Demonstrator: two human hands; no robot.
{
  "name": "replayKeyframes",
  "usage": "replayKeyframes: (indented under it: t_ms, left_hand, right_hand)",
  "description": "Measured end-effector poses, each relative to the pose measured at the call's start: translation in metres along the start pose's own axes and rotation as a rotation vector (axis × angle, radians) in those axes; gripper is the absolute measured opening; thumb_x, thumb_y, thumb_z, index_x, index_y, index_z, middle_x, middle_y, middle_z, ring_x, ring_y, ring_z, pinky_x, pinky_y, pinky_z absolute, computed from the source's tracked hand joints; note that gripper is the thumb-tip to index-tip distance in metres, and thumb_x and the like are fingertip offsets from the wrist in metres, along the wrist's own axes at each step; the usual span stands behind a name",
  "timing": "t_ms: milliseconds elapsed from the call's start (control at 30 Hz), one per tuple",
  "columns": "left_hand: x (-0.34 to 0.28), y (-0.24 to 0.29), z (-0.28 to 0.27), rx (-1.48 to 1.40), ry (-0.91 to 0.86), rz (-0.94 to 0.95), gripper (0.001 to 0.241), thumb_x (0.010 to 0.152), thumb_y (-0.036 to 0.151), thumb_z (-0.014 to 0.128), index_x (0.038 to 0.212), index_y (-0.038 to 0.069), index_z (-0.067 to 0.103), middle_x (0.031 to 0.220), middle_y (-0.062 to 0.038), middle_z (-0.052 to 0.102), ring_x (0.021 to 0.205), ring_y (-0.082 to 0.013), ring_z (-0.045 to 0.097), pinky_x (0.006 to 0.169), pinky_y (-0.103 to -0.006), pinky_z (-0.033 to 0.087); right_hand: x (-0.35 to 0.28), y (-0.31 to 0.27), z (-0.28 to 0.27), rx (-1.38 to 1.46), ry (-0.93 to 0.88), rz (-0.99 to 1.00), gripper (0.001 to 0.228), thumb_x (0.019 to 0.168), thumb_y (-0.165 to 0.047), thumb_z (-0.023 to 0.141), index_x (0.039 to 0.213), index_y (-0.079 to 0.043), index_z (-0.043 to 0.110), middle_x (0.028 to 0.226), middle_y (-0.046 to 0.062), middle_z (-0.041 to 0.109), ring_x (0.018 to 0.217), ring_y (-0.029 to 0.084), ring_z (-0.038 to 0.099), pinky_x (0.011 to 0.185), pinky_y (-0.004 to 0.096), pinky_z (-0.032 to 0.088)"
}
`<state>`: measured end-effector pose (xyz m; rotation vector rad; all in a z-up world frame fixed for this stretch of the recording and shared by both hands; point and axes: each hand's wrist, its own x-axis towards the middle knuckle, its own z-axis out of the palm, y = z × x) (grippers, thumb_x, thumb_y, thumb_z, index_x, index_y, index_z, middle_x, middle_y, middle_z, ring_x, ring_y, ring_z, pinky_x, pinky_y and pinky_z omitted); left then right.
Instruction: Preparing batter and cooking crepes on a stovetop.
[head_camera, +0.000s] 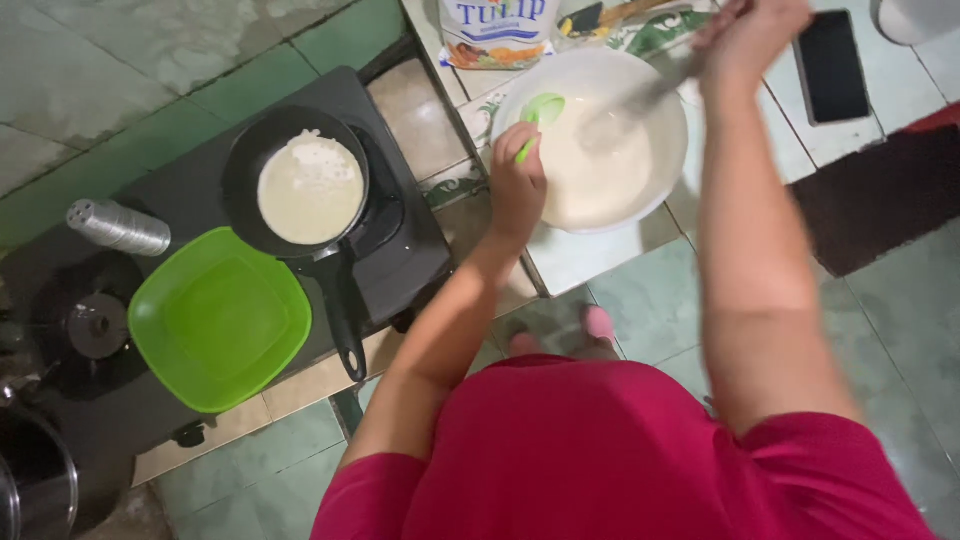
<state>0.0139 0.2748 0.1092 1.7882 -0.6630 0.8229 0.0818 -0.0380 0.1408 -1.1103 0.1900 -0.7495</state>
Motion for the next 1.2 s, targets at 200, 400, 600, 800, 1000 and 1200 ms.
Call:
replayKeyframes:
  t_ms: [200,400,600,800,1000,1200]
  left_hand:
    - [0.006,0.005,-0.004,0.042,-0.048,-0.136,0.023,0.099,-0.003,0.061,0.121,0.002,0.057,0.122,-0.019,0.063,0.118,-0.038,0.062,0.107,-0.0451,0.051]
    - [0.006,0.0,-0.001,0.08,-0.031,-0.117,0.017,0.1,-0.002,0.061,0.117,0.001,0.06,0.119,-0.017,0.065,0.116,-0.0369,0.063,0.106,-0.045,0.051]
    - [0.004,-0.011,-0.007,0.014,-0.011,0.03,0.018,0.105,-0.002,0.058,0.122,0.002,0.051,0.12,-0.019,0.061,0.117,-0.0384,0.062,0.108,-0.0475,0.05]
    - [0.015,-0.002,-0.013,-0.014,-0.042,0.036,0.018,0.104,-0.001,0.06,0.12,0.002,0.053,0.116,-0.02,0.064,0.112,-0.0387,0.064,0.102,-0.0459,0.051]
    - [0.015,-0.001,-0.012,-0.031,-0.018,-0.016,0.019,0.104,0.0,0.063,0.12,0.001,0.053,0.114,-0.018,0.064,0.11,-0.0354,0.066,0.098,-0.0424,0.055]
    - [0.022,0.005,-0.016,0.044,-0.04,0.081,0.017,0.104,-0.002,0.063,0.119,0.002,0.055,0.115,-0.014,0.064,0.107,-0.0337,0.067,0.096,-0.0427,0.055]
  right_hand:
    - [-0.038,-0.019,0.035,0.084,0.044,0.256,0.041,0.105,-0.022,0.055,0.067,-0.01,0.044,0.051,0.004,0.04,0.039,0.019,0.039,0.04,0.038,0.042]
    - [-0.013,0.006,0.018,-0.011,0.11,-0.207,0.045,0.105,-0.025,0.055,0.066,-0.005,0.047,0.053,0.011,0.048,0.041,0.028,0.053,0.039,0.042,0.042]
    - [-0.016,-0.017,0.033,0.019,-0.01,0.348,0.047,0.105,-0.029,0.058,0.065,-0.011,0.042,0.05,0.004,0.04,0.037,0.019,0.04,0.035,0.037,0.035]
    - [-0.018,-0.006,0.053,0.18,-0.003,-0.015,0.045,0.106,-0.028,0.057,0.068,-0.009,0.043,0.051,0.007,0.039,0.038,0.022,0.04,0.037,0.04,0.037]
    - [0.001,-0.019,0.032,-0.117,-0.356,0.062,0.051,0.11,-0.034,0.059,0.069,-0.008,0.043,0.054,0.006,0.042,0.041,0.021,0.045,0.04,0.04,0.042]
    - [-0.018,-0.001,0.059,0.219,-0.214,0.16,0.039,0.104,-0.032,0.062,0.077,-0.01,0.044,0.054,0.005,0.04,0.039,0.021,0.041,0.039,0.041,0.041]
